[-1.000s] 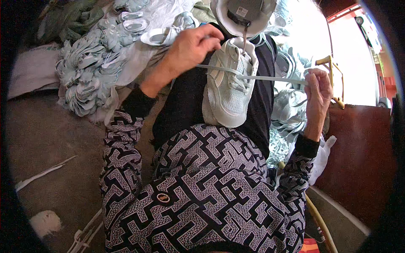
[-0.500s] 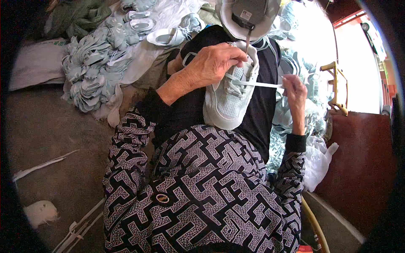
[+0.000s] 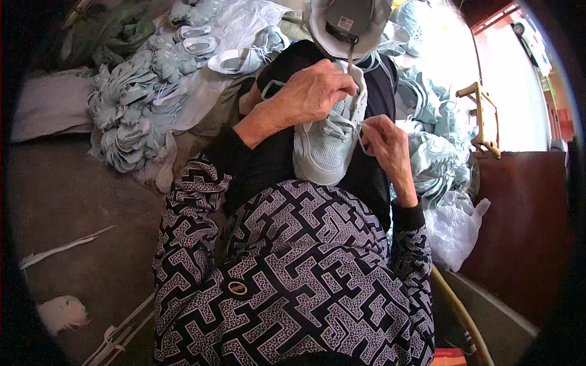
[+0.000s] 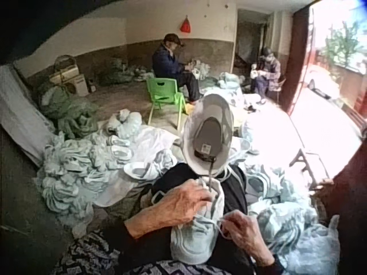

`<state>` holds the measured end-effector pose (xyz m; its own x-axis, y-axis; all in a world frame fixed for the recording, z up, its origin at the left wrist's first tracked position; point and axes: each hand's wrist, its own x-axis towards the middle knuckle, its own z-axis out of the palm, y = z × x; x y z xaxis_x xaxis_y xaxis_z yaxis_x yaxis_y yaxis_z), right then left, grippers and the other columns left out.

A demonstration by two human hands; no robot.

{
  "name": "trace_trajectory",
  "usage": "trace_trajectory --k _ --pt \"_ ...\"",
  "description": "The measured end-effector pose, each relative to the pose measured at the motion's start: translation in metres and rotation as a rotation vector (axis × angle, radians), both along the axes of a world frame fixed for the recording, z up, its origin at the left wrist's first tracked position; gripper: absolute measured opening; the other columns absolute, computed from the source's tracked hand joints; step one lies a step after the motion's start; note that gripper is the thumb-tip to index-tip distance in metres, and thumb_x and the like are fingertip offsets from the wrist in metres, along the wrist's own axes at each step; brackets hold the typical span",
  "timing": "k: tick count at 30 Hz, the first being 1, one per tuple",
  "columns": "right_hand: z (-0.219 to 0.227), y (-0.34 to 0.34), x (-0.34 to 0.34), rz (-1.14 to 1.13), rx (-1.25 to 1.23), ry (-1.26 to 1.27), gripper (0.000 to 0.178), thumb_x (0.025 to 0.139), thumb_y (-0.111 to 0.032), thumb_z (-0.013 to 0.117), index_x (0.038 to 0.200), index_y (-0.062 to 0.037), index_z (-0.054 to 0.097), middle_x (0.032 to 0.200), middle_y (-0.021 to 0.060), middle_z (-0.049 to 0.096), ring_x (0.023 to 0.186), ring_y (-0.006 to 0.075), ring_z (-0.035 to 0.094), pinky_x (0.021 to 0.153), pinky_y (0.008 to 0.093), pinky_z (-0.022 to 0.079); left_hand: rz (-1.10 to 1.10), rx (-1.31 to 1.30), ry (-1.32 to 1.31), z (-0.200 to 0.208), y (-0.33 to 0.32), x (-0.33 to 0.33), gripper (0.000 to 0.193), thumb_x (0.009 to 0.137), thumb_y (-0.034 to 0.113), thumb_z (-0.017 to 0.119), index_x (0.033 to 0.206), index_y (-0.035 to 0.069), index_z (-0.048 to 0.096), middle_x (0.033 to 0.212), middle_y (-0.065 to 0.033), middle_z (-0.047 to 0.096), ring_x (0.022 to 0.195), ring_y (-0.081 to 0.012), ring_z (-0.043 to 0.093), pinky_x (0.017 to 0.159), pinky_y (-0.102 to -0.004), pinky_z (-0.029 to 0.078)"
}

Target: Thread laces through the eyelets of a shoe and tighten them.

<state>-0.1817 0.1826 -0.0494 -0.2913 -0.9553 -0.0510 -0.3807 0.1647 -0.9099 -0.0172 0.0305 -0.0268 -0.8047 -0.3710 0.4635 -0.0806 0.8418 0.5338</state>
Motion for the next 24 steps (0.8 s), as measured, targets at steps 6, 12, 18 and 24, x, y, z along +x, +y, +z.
trace_trajectory --k 6,12,18,24 --pt "-0.002 0.004 -0.001 -0.050 -0.108 0.031 0.012 0.087 -0.008 0.060 0.089 0.0035 0.061 0.069 0.0081 0.063 0.065 0.0103 0.059 0.059 0.0248 0.048 -0.046 -0.048 -0.108 -0.005 -0.001 -0.014 0.009 0.081 0.014 0.061 0.086 0.008 0.066 0.087 -0.0087 0.061 0.092 -0.0273 0.056 0.082 -0.0376 0.046" --pt "0.003 0.002 0.007 -0.059 -0.068 0.177 0.013 0.085 -0.009 0.062 0.088 0.0036 0.061 0.071 0.0112 0.065 0.065 0.0121 0.061 0.060 0.0268 0.048 -0.034 -0.073 -0.164 -0.005 -0.003 -0.016 0.010 0.079 0.013 0.062 0.087 0.007 0.063 0.087 -0.0078 0.060 0.091 -0.0272 0.056 0.081 -0.0366 0.046" --pt "-0.007 0.009 -0.001 0.039 -0.070 0.117 0.012 0.089 -0.009 0.056 0.088 0.0029 0.054 0.072 0.0112 0.064 0.066 0.0150 0.062 0.061 0.0295 0.049 0.066 -0.020 0.225 0.013 0.012 0.000 0.019 0.079 0.003 0.061 0.098 0.004 0.060 0.098 -0.0118 0.061 0.101 -0.0279 0.057 0.087 -0.0367 0.046" --pt "0.021 0.025 0.002 0.313 0.099 -0.048 0.018 0.093 -0.017 0.054 0.089 0.0001 0.052 0.070 0.0053 0.059 0.065 0.0145 0.059 0.060 0.0307 0.048 0.163 -0.024 0.245 0.016 0.028 0.034 0.017 0.078 0.002 0.061 0.095 0.003 0.059 0.092 -0.0116 0.059 0.088 -0.0298 0.060 0.077 -0.0365 0.049"
